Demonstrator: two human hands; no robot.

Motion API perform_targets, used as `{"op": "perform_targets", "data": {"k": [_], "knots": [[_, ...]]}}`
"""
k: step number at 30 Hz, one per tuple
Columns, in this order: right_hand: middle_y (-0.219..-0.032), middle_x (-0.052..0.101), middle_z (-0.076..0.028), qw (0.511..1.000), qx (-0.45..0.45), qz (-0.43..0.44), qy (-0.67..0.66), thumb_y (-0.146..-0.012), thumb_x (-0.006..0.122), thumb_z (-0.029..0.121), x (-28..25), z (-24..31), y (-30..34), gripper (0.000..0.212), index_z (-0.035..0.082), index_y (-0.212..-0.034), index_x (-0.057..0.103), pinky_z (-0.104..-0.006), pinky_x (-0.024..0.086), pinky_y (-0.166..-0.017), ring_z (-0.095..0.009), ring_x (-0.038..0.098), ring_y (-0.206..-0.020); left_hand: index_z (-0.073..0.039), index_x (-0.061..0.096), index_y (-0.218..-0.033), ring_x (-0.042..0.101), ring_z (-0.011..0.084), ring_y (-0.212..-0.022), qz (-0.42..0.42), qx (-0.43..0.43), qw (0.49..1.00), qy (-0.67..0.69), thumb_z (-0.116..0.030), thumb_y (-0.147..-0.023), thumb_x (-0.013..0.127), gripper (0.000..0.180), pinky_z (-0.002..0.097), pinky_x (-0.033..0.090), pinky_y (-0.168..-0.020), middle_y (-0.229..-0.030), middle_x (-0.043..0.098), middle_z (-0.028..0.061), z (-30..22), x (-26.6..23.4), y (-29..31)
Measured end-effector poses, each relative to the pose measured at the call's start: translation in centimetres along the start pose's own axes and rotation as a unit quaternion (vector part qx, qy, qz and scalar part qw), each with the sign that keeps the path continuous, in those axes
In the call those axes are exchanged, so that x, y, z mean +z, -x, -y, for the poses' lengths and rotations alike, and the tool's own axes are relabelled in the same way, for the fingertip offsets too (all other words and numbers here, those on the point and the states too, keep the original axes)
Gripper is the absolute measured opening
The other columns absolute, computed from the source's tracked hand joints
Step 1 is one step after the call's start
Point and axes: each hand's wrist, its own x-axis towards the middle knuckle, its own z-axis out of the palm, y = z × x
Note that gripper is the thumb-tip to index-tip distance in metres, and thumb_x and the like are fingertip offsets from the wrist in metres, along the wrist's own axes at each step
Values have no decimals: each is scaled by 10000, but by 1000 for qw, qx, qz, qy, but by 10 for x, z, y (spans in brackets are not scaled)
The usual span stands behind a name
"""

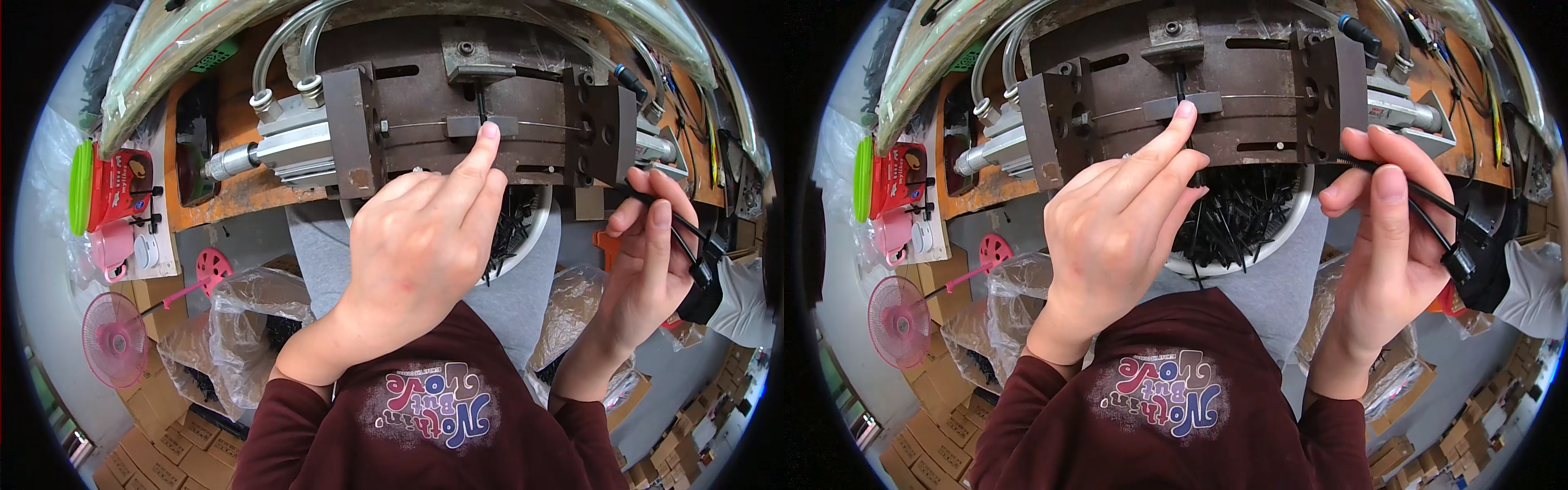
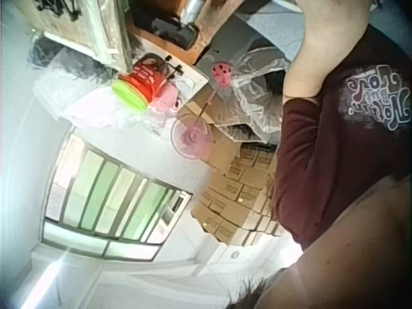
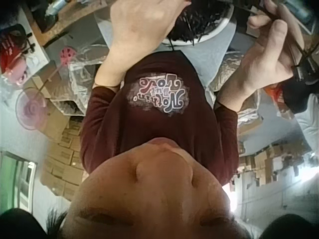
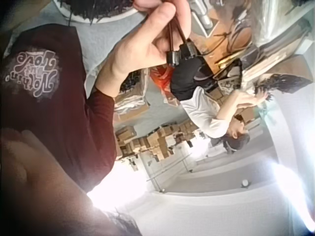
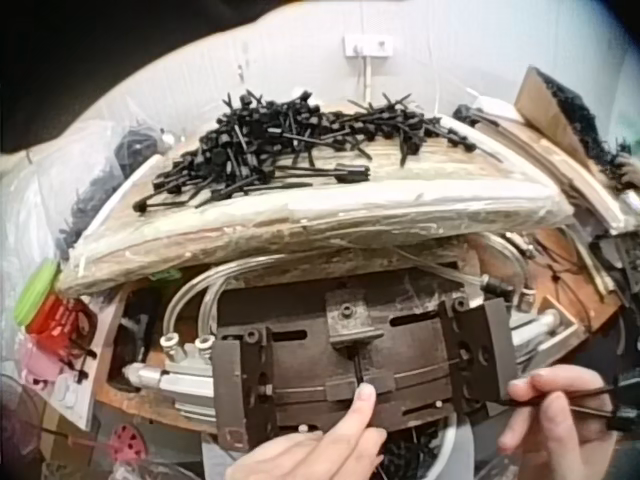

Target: The recorder uses a pneumatic press and hand manipulation to assemble small black plastic components in a workshop environment.

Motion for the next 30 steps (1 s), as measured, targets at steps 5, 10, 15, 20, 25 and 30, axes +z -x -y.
{"op": "perform_targets", "data": {"k": [5, 10, 15, 20, 25, 30], "knots": [[-1010, 689, -239, 997, -72, -6, -11, -956, 569, 16, 7, -3, 1, 224, -74, -1160, 578, -265, 517, -674, -167, 638, -643, -40, 692, -929, 653, 182, -662, 19, -20, 1000, -5, -80, -698, 778, 250, 272, 499, -598, -1200, 679, 95, -4, -3, 0], [-995, 690, -253, 991, -111, 26, 64, -943, 588, 8, 4, 2, 5, 175, -69, -1099, 603, -273, 562, -667, -214, 682, -662, -53, 697, -943, 650, 177, -657, 29, -25, 999, 1, -85, -692, 786, 268, 263, 493, -585, -1196, 682, 89, -2, -5, -1], [-1053, 679, -224, 896, -287, 84, 329, -845, 639, -56, 13, -1, -1, 209, -87, -1048, 678, -289, 583, -727, -247, 691, -874, -51, 717, -1061, 665, 124, -700, 25, -122, 953, 278, -144, -652, 851, 440, 241, 509, -615, -1149, 703, 87, -5, -14, -4], [-1135, 648, -251, 861, -331, 175, 343, -855, 606, -53, 34, 0, 0, 241, -120, -1077, 671, -312, 596, -803, -273, 687, -953, 43, 733, -968, 679, 205, -752, 34, -46, 906, 419, -101, -564, 883, 455, 260, 522, -642, -861, 728, 136, -3, -33, -7], [-1075, 658, -206, 871, -348, 165, 304, -771, 674, -98, 26, -18, 1, 316, -89, -1087, 675, -316, 583, -736, -256, 677, -886, 22, 743, -927, 645, 182, -738, -40, -5, 950, 309, -110, -561, 885, 414, 252, 504, -597, -864, 708, 113, 8, -35, 2], [-927, 632, -111, 842, -304, 340, 289, -676, 696, -20, 14, -49, 39, 363, -62, -1035, 680, -294, 497, -570, -200, 605, -703, -14, 752, -970, 613, 121, -750, -74, -40, 966, 245, -21, -600, 861, 386, 218, 500, -569, -1021, 616, 112, 11, -23, 14]]}}
